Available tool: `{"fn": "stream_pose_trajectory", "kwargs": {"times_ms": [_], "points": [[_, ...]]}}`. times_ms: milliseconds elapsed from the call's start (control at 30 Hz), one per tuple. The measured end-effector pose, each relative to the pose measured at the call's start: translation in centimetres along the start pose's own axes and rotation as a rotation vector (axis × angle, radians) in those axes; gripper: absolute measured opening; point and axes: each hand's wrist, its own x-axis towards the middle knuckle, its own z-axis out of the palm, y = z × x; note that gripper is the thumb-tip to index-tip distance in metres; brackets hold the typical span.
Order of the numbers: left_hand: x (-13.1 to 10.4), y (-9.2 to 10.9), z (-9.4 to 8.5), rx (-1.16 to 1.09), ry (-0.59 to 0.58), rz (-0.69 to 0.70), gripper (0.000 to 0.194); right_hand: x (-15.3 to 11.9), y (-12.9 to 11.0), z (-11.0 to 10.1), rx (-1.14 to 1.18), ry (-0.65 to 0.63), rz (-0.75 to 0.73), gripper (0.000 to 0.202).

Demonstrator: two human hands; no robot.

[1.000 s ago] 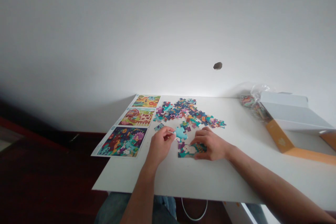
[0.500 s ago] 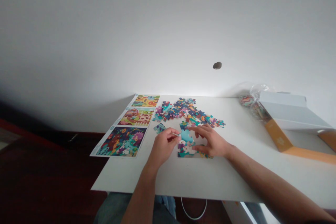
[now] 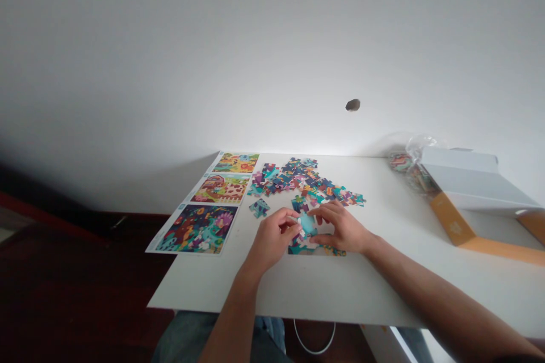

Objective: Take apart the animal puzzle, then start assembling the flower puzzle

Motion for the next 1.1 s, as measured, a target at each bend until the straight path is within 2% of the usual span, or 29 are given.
{"fn": "stream_pose_trajectory", "kwargs": {"times_ms": [100, 233, 400, 500, 633, 900, 1100], "points": [[0.1, -0.2, -0.1, 0.093, 0.040, -0.007, 0.025, 0.0, 0.1, 0.0, -0.025, 0.027, 0.043, 0.047], [0.1, -0.7, -0.5, 0.370, 0.121, 0.024, 0.026, 0.0, 0.5, -0.1, -0.069, 0.057, 0.151, 0.045], [-0.2, -1.6, -0.3, 0.620, 0.043, 0.115, 0.040, -0.1, 0.9, 0.1, -0.107, 0.026, 0.219, 0.044], [-0.4, -1.7, -0.2, 0.655, 0.001, 0.108, 0.044, -0.2, 1.1, 0.2, -0.137, -0.018, 0.215, 0.044], [-0.4, -1.4, -0.4, 0.674, -0.039, 0.097, 0.038, -0.3, 1.1, 0.3, -0.166, -0.046, 0.219, 0.043], [-0.5, -1.0, -0.4, 0.668, -0.046, 0.084, 0.031, -0.5, 1.2, 0.1, -0.191, -0.059, 0.255, 0.035], [-0.5, -0.8, -0.4, 0.674, -0.048, 0.079, 0.030, -0.4, 1.5, -0.1, -0.218, -0.039, 0.287, 0.023]]}}
